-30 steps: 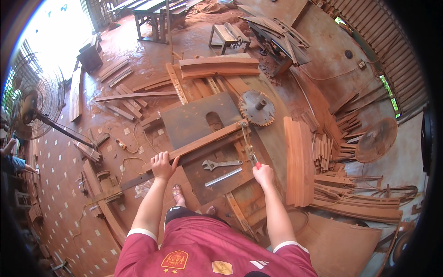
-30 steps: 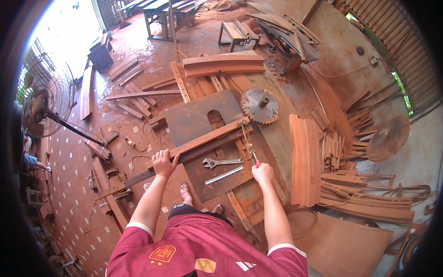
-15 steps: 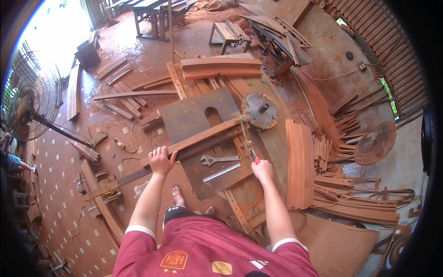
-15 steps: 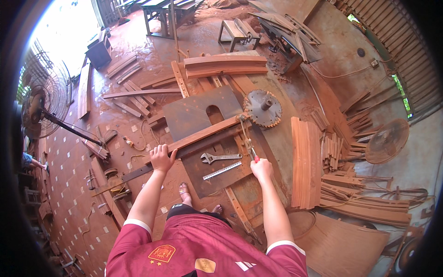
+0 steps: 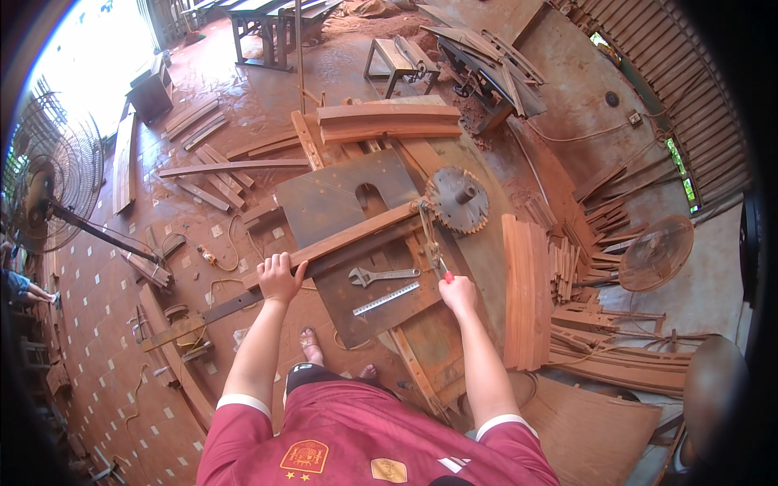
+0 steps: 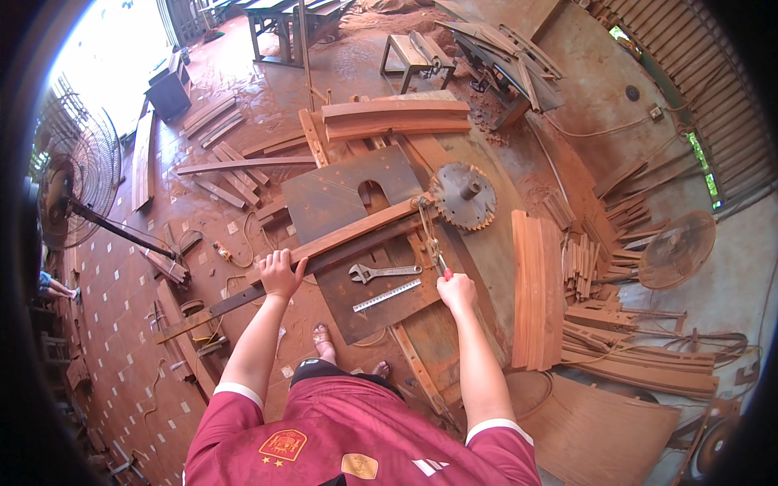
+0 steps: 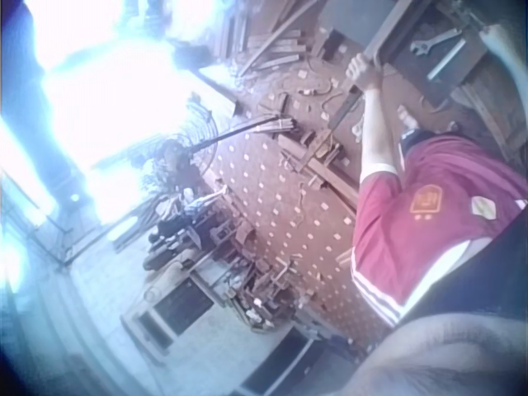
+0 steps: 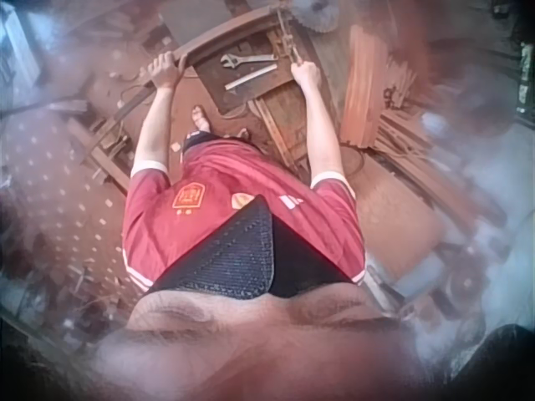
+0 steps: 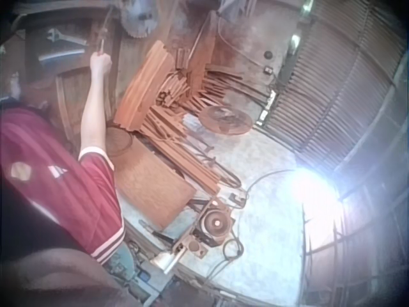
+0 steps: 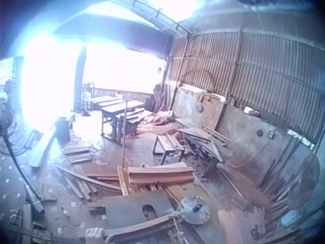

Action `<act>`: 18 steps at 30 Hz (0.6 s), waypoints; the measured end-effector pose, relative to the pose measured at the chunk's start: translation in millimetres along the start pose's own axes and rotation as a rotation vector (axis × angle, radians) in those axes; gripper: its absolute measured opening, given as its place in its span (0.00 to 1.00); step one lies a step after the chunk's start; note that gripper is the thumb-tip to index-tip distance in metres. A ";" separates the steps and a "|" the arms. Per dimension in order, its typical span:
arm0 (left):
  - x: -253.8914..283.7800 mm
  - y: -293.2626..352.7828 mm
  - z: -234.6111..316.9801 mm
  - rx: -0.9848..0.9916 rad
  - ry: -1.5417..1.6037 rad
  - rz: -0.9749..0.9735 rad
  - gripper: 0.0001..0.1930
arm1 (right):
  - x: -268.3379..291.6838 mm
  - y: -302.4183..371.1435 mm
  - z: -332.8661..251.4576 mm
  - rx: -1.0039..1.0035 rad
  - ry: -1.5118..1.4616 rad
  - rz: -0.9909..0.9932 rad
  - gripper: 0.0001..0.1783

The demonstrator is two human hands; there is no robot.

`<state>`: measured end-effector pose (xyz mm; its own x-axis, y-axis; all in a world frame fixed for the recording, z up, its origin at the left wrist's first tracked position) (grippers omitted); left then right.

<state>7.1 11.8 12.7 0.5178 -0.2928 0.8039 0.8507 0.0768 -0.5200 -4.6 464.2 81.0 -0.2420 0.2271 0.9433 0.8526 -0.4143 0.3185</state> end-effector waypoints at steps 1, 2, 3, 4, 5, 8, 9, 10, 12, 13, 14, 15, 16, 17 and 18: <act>-0.8 -1.9 -2.0 0.003 -0.001 -0.005 0.23 | -0.1 -1.5 -2.2 0.000 0.000 0.001 0.22; -1.5 -3.9 -4.0 0.005 -0.002 -0.010 0.23 | -0.3 -2.8 -3.8 -0.006 -0.004 -0.004 0.22; -2.1 -5.3 -4.9 0.008 -0.004 -0.015 0.23 | 2.3 -2.4 -6.7 -0.012 -0.007 -0.009 0.22; -2.3 -6.7 -5.5 0.007 -0.005 -0.012 0.23 | 3.8 -2.9 -8.9 -0.017 -0.011 -0.015 0.22; -2.4 -8.0 -6.1 0.006 -0.007 -0.009 0.23 | 3.5 -4.7 -10.4 -0.011 -0.010 -0.014 0.22; -4.2 -15.4 -7.8 -0.003 -0.003 0.002 0.22 | 4.2 -8.7 -15.0 -0.006 -0.013 -0.018 0.23; -5.3 -17.3 -9.5 -0.006 -0.001 0.005 0.22 | 6.0 -9.0 -18.4 -0.005 -0.014 -0.024 0.23; -6.8 -19.0 -11.6 -0.004 -0.001 0.004 0.22 | 7.0 -9.9 -21.7 -0.005 -0.016 -0.030 0.23; -9.5 -21.8 -14.6 -0.001 0.001 0.002 0.22 | 7.1 -13.0 -25.5 -0.007 -0.015 -0.035 0.23; -10.5 -22.9 -15.4 -0.003 -0.005 0.004 0.22 | 7.3 -14.7 -26.5 -0.008 -0.014 -0.037 0.23; -11.5 -24.0 -16.2 -0.005 -0.011 0.007 0.22 | 7.3 -17.0 -27.7 -0.016 -0.017 -0.046 0.24; -12.2 -26.2 -17.5 -0.009 -0.016 0.008 0.22 | 7.2 -19.0 -29.6 -0.027 -0.020 -0.056 0.24; -12.7 -27.9 -18.6 -0.013 -0.020 0.011 0.22 | 6.8 -20.2 -30.9 -0.038 -0.024 -0.065 0.24; -12.9 -29.2 -19.5 -0.016 -0.023 0.014 0.22 | 5.8 -20.7 -31.3 -0.045 -0.023 -0.064 0.25; -13.3 -29.7 -20.2 -0.017 -0.029 0.020 0.22 | 5.9 -21.6 -32.5 -0.050 -0.022 -0.061 0.25</act>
<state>-26.9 -5.8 11.6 0.5369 -0.2637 0.8014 0.8389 0.0657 -0.5404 -39.5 445.9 82.7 -0.2820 0.2723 0.9199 0.8125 -0.4421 0.3800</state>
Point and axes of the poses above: each hand's wrist, its own y-axis away from the middle knuckle, its own x-axis out of the back of the hand, z = x × y, the point moved 4 cm from there along -y, towards the middle knuckle, and after that the axes turned 8 degrees about y, right-handed, at the moved point
